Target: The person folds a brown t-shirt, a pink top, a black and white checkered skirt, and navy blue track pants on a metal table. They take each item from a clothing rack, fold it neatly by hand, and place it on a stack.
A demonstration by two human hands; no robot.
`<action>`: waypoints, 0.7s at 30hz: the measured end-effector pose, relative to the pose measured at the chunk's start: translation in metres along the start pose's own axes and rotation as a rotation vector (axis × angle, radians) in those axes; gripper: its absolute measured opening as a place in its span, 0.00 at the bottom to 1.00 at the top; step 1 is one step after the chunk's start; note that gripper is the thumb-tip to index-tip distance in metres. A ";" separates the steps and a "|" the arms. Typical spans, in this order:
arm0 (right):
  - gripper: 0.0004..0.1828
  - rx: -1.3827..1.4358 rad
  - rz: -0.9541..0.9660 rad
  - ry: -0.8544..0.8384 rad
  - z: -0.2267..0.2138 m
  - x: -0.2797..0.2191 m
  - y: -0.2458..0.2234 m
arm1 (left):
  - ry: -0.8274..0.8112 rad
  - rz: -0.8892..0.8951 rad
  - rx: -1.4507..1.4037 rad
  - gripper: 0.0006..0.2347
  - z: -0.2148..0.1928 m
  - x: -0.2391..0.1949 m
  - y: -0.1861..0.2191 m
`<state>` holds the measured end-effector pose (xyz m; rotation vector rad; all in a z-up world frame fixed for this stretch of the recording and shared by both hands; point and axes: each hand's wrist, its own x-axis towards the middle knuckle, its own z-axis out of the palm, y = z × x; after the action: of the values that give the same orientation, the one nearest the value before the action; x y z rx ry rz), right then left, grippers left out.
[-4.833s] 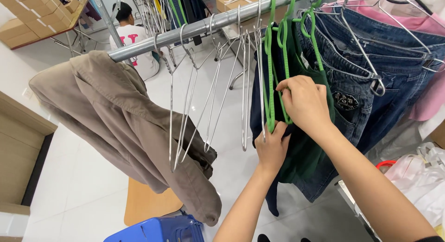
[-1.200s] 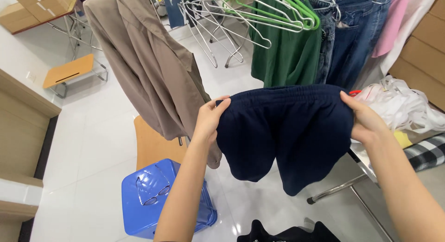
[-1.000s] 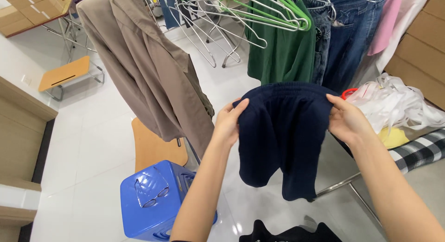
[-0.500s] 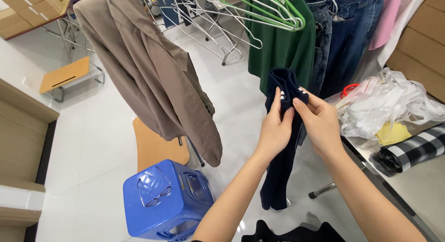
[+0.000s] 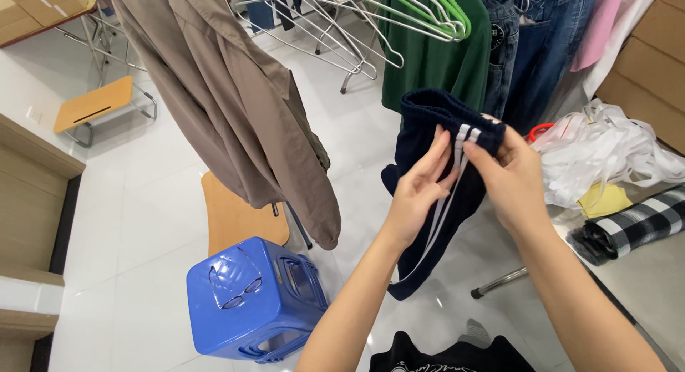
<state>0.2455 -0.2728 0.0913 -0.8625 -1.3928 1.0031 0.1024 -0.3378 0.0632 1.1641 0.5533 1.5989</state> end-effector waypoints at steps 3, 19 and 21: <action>0.23 0.020 -0.081 0.011 -0.011 0.010 0.003 | 0.289 -0.004 0.093 0.19 -0.012 -0.004 0.006; 0.24 -0.082 -0.310 -0.106 -0.054 0.032 -0.018 | 0.608 -0.619 0.337 0.27 -0.131 -0.071 -0.087; 0.23 -0.162 -0.349 -0.137 -0.073 0.034 -0.010 | 0.486 -0.612 0.181 0.34 -0.130 -0.074 -0.075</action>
<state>0.3158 -0.2387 0.1116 -0.6452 -1.6911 0.6980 0.0220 -0.3526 -0.0829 0.6218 1.2582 1.2959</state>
